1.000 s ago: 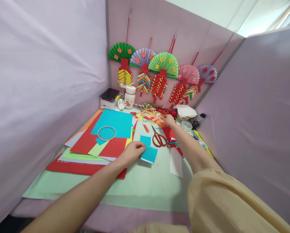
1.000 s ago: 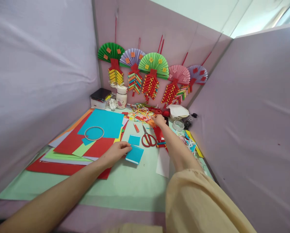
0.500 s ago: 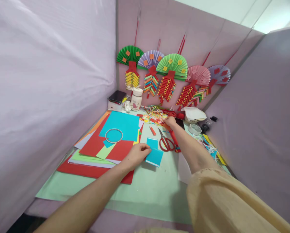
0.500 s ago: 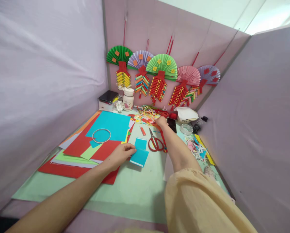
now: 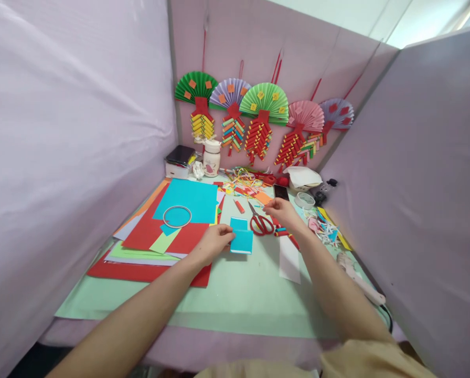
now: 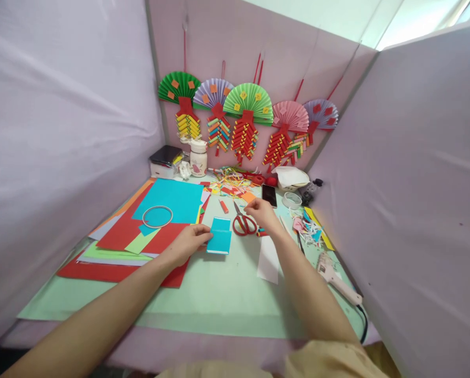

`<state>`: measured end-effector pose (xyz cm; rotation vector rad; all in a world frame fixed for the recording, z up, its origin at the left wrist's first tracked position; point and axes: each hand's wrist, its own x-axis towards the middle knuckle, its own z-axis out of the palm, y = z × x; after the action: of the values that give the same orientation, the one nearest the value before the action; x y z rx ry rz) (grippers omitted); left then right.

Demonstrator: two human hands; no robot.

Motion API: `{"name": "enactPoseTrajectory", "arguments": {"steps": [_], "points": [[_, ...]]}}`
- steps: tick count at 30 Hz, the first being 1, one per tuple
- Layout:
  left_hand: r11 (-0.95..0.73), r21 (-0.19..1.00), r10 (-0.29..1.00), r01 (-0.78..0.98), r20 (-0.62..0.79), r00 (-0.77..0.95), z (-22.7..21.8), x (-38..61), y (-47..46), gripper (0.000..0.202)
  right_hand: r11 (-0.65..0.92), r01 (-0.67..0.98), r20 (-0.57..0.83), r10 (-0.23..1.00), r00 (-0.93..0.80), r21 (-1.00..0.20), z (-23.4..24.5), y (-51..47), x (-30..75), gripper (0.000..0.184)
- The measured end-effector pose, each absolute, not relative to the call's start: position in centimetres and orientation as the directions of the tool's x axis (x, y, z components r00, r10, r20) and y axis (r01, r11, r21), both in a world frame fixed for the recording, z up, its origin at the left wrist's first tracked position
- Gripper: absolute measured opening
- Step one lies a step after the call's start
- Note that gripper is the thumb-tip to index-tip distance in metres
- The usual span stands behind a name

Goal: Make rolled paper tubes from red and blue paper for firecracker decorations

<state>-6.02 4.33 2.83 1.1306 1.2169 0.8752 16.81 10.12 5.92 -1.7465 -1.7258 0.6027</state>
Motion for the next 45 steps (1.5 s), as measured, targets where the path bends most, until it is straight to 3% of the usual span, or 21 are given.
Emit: {"name": "enactPoseTrajectory", "arguments": {"steps": [3,6,13,24,45], "points": [[0.236,0.969,0.952,0.068,-0.245,0.183,2.8,-5.7,4.1,0.02,0.101,0.357,0.104,0.995,-0.01,-0.928,4.6,5.5,15.2,0.022],[0.251,0.965,0.947,0.074,-0.26,0.186,2.7,-5.3,3.9,0.02,0.113,0.209,0.11,0.994,-0.028,-0.971,3.1,2.7,13.6,0.024],[0.221,0.97,0.954,0.102,-0.237,0.182,2.3,-4.8,3.7,0.024,0.126,0.344,0.128,0.992,-0.017,-0.93,1.6,0.8,11.9,0.018],[0.093,0.983,0.961,0.16,-0.13,0.243,1.0,-4.7,3.8,0.026,0.295,0.535,0.351,0.936,0.003,-0.791,1.3,0.2,11.0,0.013],[0.008,0.969,0.964,0.246,-0.072,0.254,0.5,-4.6,3.8,0.027,0.23,0.694,0.361,0.931,0.046,-0.682,0.7,-0.1,10.9,0.012]]}}
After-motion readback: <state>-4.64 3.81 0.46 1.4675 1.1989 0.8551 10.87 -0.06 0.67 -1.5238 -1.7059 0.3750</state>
